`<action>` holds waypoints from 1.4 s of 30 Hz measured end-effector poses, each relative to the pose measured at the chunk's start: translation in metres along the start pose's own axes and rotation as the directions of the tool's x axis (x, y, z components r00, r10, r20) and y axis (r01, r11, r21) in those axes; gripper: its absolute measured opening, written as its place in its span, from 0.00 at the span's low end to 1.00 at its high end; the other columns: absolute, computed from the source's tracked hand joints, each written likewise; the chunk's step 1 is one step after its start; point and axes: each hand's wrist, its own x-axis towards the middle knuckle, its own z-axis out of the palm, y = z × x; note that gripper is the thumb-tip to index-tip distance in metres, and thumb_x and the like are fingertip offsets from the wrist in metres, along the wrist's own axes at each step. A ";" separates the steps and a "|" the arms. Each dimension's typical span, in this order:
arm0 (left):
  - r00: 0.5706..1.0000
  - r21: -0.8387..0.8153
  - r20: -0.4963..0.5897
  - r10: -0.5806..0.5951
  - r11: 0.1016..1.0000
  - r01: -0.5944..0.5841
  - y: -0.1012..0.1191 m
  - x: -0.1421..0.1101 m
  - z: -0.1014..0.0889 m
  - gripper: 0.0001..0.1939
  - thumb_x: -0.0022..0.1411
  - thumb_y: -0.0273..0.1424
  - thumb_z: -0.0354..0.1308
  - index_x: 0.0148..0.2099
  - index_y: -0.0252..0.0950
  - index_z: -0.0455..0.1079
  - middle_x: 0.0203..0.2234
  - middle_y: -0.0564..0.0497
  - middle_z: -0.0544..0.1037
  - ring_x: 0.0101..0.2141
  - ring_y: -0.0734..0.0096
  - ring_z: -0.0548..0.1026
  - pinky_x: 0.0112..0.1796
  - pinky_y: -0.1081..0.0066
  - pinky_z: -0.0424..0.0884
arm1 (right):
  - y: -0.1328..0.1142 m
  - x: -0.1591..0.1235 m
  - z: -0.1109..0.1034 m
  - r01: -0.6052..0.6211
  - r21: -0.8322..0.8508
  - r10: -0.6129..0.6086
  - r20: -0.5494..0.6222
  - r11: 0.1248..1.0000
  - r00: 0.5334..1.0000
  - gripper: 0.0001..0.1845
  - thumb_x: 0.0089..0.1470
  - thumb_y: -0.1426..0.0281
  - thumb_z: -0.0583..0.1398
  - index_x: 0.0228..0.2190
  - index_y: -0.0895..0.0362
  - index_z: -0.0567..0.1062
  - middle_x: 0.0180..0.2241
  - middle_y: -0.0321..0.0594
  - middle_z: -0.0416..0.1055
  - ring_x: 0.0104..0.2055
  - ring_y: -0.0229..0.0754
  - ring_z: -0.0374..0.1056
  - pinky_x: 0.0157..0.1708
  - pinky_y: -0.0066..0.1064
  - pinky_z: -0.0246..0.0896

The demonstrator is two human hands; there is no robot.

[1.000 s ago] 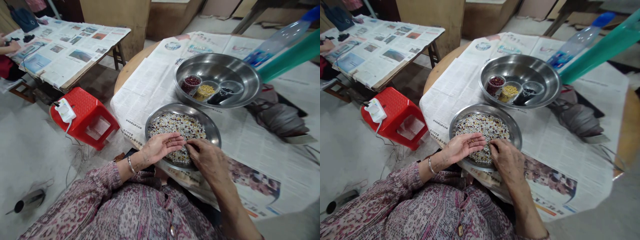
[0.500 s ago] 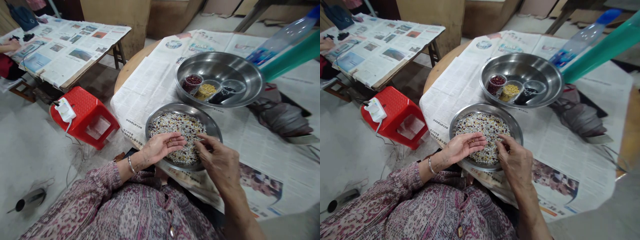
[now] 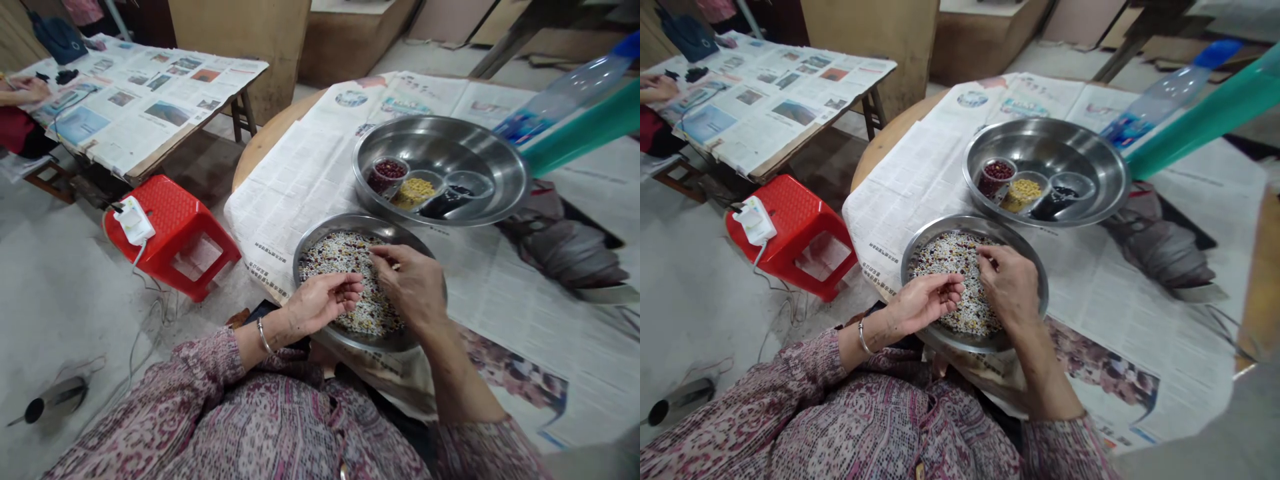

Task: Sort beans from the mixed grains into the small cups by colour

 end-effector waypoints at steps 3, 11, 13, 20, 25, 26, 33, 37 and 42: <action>1.000 -0.014 0.004 0.002 1.000 -0.002 -0.001 0.001 -0.001 0.10 0.67 0.25 0.55 0.34 0.28 0.74 0.26 0.49 0.74 0.26 0.79 0.70 0.33 0.77 0.66 | 0.002 0.018 0.012 0.132 -0.164 -0.127 0.044 0.978 0.991 0.17 0.56 0.67 0.54 0.39 0.57 0.81 0.40 0.48 0.78 0.38 0.48 0.71 0.39 0.39 0.65; 0.999 -0.037 0.038 -0.026 0.999 0.027 -0.001 0.002 -0.002 0.10 0.67 0.26 0.54 0.34 0.27 0.74 0.26 0.48 0.74 0.27 0.78 0.71 0.34 0.75 0.67 | -0.002 0.030 0.021 0.279 -0.453 -0.217 0.185 0.847 0.958 0.18 0.58 0.72 0.50 0.33 0.57 0.80 0.34 0.49 0.75 0.39 0.50 0.67 0.35 0.38 0.60; 0.999 -0.037 0.046 -0.020 0.999 0.021 -0.001 0.003 -0.002 0.09 0.66 0.26 0.56 0.34 0.28 0.74 0.26 0.48 0.75 0.27 0.77 0.71 0.34 0.75 0.67 | -0.001 0.030 0.021 0.282 -0.475 -0.220 0.183 0.834 0.958 0.17 0.58 0.72 0.50 0.31 0.57 0.79 0.32 0.50 0.75 0.39 0.50 0.67 0.35 0.38 0.59; 0.999 -0.053 0.050 -0.002 0.999 0.005 -0.005 0.004 -0.005 0.08 0.64 0.29 0.60 0.35 0.28 0.74 0.27 0.47 0.76 0.27 0.77 0.73 0.35 0.74 0.68 | 0.003 0.024 0.004 0.137 -0.196 -0.134 0.031 0.971 0.991 0.15 0.54 0.65 0.53 0.33 0.57 0.78 0.33 0.47 0.77 0.35 0.47 0.69 0.36 0.38 0.62; 1.000 -0.093 0.006 0.005 0.996 -0.004 -0.005 0.007 -0.002 0.08 0.66 0.26 0.55 0.38 0.28 0.75 0.30 0.44 0.79 0.33 0.72 0.77 0.42 0.71 0.70 | -0.015 -0.005 -0.023 -0.103 0.122 0.095 0.065 0.987 0.993 0.16 0.50 0.58 0.60 0.32 0.56 0.80 0.25 0.41 0.76 0.23 0.42 0.67 0.25 0.34 0.61; 1.000 -0.096 -0.003 0.005 0.995 -0.006 -0.005 0.007 -0.002 0.09 0.67 0.25 0.54 0.39 0.28 0.75 0.31 0.44 0.79 0.34 0.71 0.77 0.43 0.70 0.70 | -0.018 -0.011 -0.027 -0.108 0.172 0.087 0.129 0.979 0.988 0.16 0.49 0.57 0.61 0.31 0.56 0.80 0.26 0.41 0.77 0.23 0.41 0.68 0.24 0.33 0.62; 1.000 -0.022 0.000 -0.003 1.000 0.003 -0.006 0.007 -0.004 0.07 0.65 0.22 0.55 0.39 0.27 0.75 0.32 0.43 0.80 0.33 0.72 0.78 0.42 0.72 0.72 | 0.008 -0.013 -0.034 -0.148 0.021 0.147 0.054 0.989 0.988 0.18 0.51 0.56 0.59 0.33 0.55 0.82 0.27 0.42 0.78 0.24 0.43 0.69 0.26 0.34 0.62; 1.000 0.016 -0.014 -0.018 1.000 0.018 -0.006 0.004 -0.005 0.07 0.63 0.20 0.55 0.39 0.28 0.75 0.30 0.45 0.79 0.29 0.76 0.77 0.37 0.75 0.72 | 0.025 0.007 -0.023 0.010 -0.116 -0.006 0.029 0.993 1.000 0.18 0.54 0.59 0.56 0.35 0.56 0.81 0.33 0.46 0.79 0.31 0.46 0.72 0.33 0.37 0.64; 0.999 0.031 -0.014 -0.040 0.999 0.041 -0.003 0.002 -0.003 0.07 0.63 0.20 0.55 0.38 0.28 0.74 0.29 0.47 0.78 0.27 0.77 0.76 0.33 0.76 0.71 | 0.019 0.021 -0.007 0.218 -0.285 -0.191 0.121 0.933 0.974 0.17 0.58 0.65 0.53 0.38 0.57 0.81 0.39 0.47 0.78 0.40 0.48 0.71 0.40 0.38 0.64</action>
